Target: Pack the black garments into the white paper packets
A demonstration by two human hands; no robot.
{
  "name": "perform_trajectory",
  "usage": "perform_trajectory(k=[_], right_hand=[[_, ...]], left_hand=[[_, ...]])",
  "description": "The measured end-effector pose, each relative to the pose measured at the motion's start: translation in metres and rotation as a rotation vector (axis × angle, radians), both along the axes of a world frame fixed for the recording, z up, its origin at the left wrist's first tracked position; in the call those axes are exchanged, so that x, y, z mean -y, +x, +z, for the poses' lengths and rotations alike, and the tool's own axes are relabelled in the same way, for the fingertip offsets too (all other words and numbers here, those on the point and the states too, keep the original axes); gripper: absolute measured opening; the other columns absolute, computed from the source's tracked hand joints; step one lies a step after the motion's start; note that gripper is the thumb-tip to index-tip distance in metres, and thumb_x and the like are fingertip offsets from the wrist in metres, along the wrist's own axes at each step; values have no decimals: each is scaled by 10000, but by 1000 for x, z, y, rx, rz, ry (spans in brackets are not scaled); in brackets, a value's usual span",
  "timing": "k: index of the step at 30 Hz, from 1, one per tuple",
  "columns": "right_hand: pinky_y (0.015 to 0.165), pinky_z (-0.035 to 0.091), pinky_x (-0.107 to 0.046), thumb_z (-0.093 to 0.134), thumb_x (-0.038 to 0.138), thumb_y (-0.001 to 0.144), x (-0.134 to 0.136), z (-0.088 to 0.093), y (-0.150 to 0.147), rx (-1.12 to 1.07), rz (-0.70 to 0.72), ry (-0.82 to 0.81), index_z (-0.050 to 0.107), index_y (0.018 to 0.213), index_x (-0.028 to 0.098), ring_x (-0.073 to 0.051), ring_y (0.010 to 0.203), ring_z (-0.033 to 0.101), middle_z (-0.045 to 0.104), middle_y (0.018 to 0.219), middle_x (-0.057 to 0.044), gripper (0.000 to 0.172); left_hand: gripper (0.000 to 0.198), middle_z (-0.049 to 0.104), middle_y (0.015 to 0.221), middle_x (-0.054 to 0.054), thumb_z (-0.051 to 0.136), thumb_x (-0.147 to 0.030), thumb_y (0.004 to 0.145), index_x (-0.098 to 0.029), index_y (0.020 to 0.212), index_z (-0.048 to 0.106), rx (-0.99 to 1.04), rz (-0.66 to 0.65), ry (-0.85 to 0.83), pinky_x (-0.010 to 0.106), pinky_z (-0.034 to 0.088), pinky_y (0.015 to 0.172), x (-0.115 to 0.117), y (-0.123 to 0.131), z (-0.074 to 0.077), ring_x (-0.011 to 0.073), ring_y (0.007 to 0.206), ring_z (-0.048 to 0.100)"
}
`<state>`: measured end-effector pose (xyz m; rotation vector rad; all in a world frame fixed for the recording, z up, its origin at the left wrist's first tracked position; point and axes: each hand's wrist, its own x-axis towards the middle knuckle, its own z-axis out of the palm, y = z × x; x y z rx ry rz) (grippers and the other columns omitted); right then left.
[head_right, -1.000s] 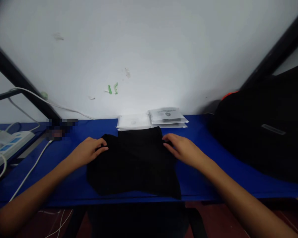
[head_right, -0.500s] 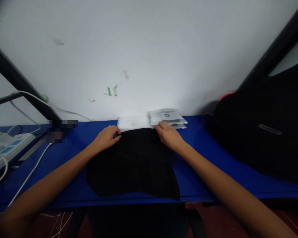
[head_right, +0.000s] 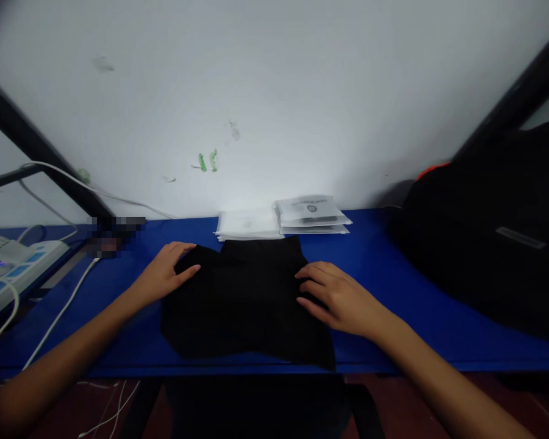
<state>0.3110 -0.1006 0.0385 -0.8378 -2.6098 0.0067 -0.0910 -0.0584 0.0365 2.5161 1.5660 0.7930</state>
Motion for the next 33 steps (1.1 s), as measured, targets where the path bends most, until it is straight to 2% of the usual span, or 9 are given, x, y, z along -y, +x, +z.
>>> perform_trajectory(k=[2, 5, 9, 13, 16, 19, 21, 23, 33], right_hand=[[887, 512, -426, 508, 274, 958, -9, 7, -11, -4, 34, -25, 627, 994, 176, -233, 1008, 598, 639, 1064, -111, 158], [793, 517, -378, 444, 294, 989, -22, 15, -26, 32, 96, -80, 630, 974, 170, -201, 879, 600, 646, 940, -90, 225], [728, 490, -357, 415, 309, 999, -32, 14, -36, 98, 116, -122, 626, 888, 164, -188, 788, 577, 620, 837, -74, 279], [728, 485, -347, 432, 305, 993, -34, 5, -34, 87, 92, -178, 618, 912, 163, -189, 809, 574, 610, 869, -78, 248], [762, 491, -355, 450, 300, 985, -33, -1, -29, 41, 94, -195, 611, 961, 170, -195, 853, 576, 609, 921, -84, 209], [784, 498, -357, 465, 302, 977, -32, -4, -26, 4, 100, -208, 610, 992, 181, -196, 881, 578, 610, 956, -85, 189], [783, 503, -357, 469, 298, 973, -31, -4, -25, -7, 99, -217, 614, 1001, 183, -196, 885, 581, 611, 964, -87, 187], [777, 505, -357, 468, 288, 971, -30, -2, -25, -12, 98, -219, 619, 998, 180, -196, 881, 583, 615, 959, -90, 188], [786, 511, -366, 463, 293, 971, -29, -4, -21, -24, 78, -197, 624, 994, 178, -200, 886, 590, 625, 963, -93, 199]], left_hand=[[387, 618, 1147, 123, 629, -423, 838, -186, 1139, 573, -21, 52, -74, 500, 455, 952, -16, -8, -9, 306, 1091, 571], [176, 649, 1053, 89, 550, -323, 865, -195, 979, 589, 36, -3, -41, 464, 474, 911, -23, -10, -8, 261, 1009, 600], [79, 661, 1030, 60, 497, -158, 816, -201, 822, 563, 151, -183, 111, 420, 463, 895, -3, -6, 13, 214, 978, 593], [163, 676, 1016, 35, 454, -100, 804, -203, 758, 572, 143, -406, -71, 376, 473, 872, 26, -7, 29, 192, 977, 595], [165, 694, 904, 15, 467, -124, 841, -212, 761, 581, 105, -484, -185, 389, 465, 908, 40, -11, 27, 204, 993, 598], [82, 672, 947, 30, 537, -235, 889, -228, 936, 604, 52, -309, -180, 411, 465, 916, 43, -15, 17, 226, 1009, 583], [238, 626, 1095, 59, 595, -333, 887, -240, 1106, 578, 15, -164, -178, 431, 464, 932, 41, -19, 9, 245, 1053, 553], [346, 574, 1189, 70, 634, -411, 869, -257, 1170, 562, -25, -103, -201, 455, 447, 966, 37, -24, 3, 261, 1097, 519], [425, 579, 1097, 76, 762, -537, 698, -202, 907, 604, -82, 63, -284, 480, 441, 935, 21, -35, -2, 299, 1049, 487]])
